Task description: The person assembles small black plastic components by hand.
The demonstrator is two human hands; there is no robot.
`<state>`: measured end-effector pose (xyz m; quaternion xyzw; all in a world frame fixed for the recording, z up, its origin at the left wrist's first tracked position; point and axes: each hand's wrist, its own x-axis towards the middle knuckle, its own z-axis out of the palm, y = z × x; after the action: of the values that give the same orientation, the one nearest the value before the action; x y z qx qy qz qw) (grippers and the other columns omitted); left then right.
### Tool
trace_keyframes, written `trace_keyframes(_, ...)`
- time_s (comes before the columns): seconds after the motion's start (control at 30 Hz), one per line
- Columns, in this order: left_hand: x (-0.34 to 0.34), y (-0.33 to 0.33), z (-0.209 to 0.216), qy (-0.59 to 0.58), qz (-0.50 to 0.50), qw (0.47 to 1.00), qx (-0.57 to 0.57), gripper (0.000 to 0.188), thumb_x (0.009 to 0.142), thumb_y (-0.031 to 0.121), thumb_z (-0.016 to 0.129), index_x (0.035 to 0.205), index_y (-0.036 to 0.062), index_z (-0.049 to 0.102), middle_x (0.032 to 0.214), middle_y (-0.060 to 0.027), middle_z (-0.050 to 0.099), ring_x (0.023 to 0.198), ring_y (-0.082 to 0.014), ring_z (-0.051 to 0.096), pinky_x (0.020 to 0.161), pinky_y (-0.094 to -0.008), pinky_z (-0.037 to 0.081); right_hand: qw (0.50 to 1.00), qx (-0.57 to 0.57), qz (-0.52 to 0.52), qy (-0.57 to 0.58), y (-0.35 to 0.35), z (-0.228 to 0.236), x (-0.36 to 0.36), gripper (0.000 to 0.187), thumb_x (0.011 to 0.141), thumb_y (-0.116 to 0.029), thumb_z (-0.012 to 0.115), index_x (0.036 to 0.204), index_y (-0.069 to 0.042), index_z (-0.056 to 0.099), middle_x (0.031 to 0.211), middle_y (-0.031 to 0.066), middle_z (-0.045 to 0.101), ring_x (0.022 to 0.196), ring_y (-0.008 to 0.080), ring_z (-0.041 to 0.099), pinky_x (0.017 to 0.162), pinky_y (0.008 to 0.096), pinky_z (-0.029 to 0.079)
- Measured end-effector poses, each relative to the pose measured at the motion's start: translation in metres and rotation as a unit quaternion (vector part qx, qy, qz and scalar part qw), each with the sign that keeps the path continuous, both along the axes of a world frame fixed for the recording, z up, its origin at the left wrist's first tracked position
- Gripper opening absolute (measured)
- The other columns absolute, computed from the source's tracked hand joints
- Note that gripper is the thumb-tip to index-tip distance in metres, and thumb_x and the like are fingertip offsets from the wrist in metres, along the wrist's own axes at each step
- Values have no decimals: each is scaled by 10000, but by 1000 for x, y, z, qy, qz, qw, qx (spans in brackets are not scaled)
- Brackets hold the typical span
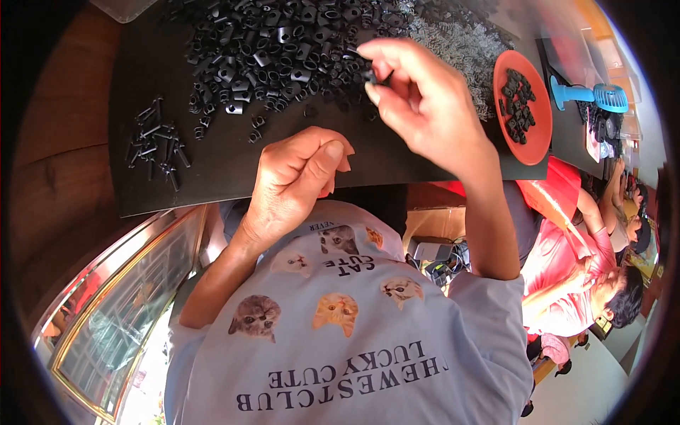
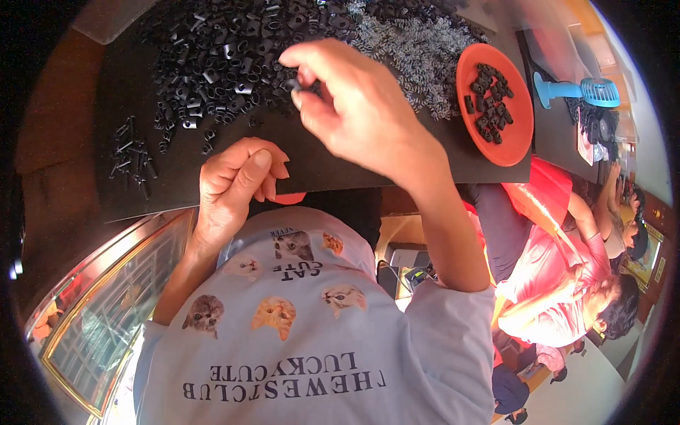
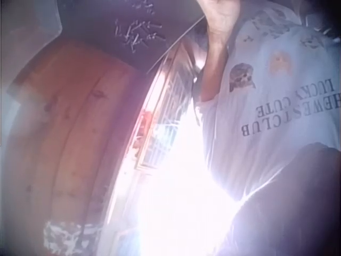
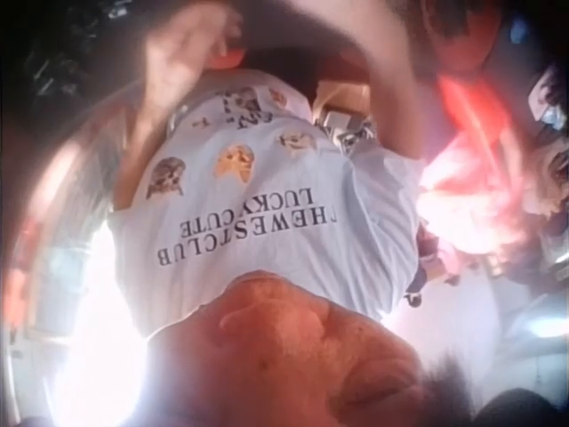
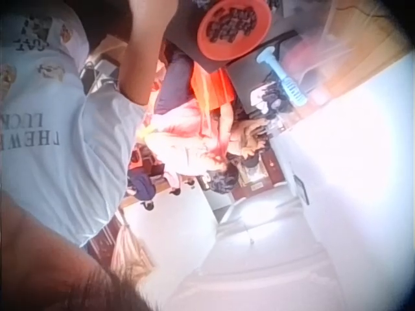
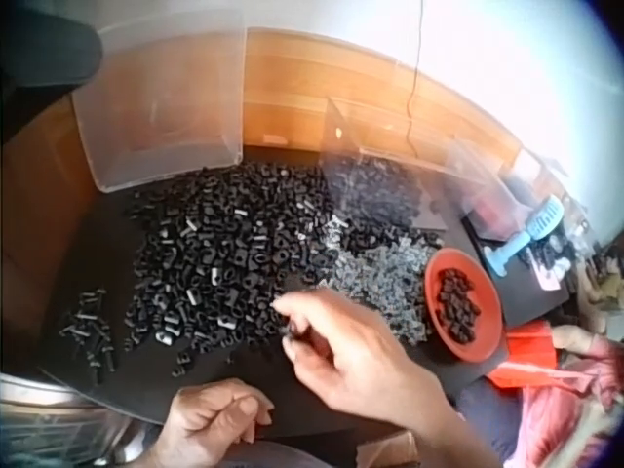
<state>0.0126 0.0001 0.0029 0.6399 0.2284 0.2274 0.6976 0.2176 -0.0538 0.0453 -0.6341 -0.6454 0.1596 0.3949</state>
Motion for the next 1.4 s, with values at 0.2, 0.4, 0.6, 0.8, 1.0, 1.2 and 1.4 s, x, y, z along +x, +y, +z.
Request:
trace_keyframes(0.2,0,3,3,-40,-1,994,-99,415,1046,368,461,1057,-18,613,739,-28,614,614,-70,525,549,-210,431,994,72,40,70,-21,-6,-34,251,805,31,653,1047,-29,628,919,116,610,694,264,645,588,353,522)
trace_keyframes(0.4,-3,5,-3,-67,-16,992,-109,378,1049,343,462,958,2,598,693,-28,574,610,-79,530,570,-212,443,992,97,37,71,-20,-15,-49,213,812,37,661,1013,-30,643,927,92,596,682,238,658,552,333,532)
trace_keyframes(0.6,-5,3,-4,-83,-3,989,-121,290,1038,262,511,925,15,614,712,-26,590,609,-71,537,551,-217,452,994,85,33,68,-26,-14,-52,212,806,8,681,1009,-44,654,889,87,587,676,242,644,544,338,518)
trace_keyframes(0.8,-7,6,-4,-94,2,989,-111,281,1032,223,521,865,20,618,726,-18,601,584,-62,529,531,-207,439,996,75,-16,-44,-41,0,-7,163,822,-51,702,978,-40,658,846,112,611,698,270,631,612,358,522)
trace_keyframes(1.0,-3,6,-3,-77,-10,992,-101,253,1023,173,529,839,19,608,701,-7,582,571,-52,517,524,-205,430,944,-108,-118,-289,-56,4,58,90,856,-56,618,945,-47,610,885,103,586,751,354,618,605,425,492)
trace_keyframes(1.2,-3,5,-2,-79,-8,993,-88,243,1015,146,539,821,15,604,684,-2,564,569,-53,506,530,-214,436,920,-131,-94,-358,-39,-9,71,78,815,-26,621,872,-36,569,887,106,562,771,346,622,597,446,504)
trace_keyframes(1.4,-3,5,-1,-79,-3,994,-81,242,1010,128,541,811,3,600,693,-9,567,567,-58,508,533,-222,441,925,-103,-92,-355,-30,-7,69,81,815,-38,617,866,-41,554,899,101,556,767,336,625,593,446,509)
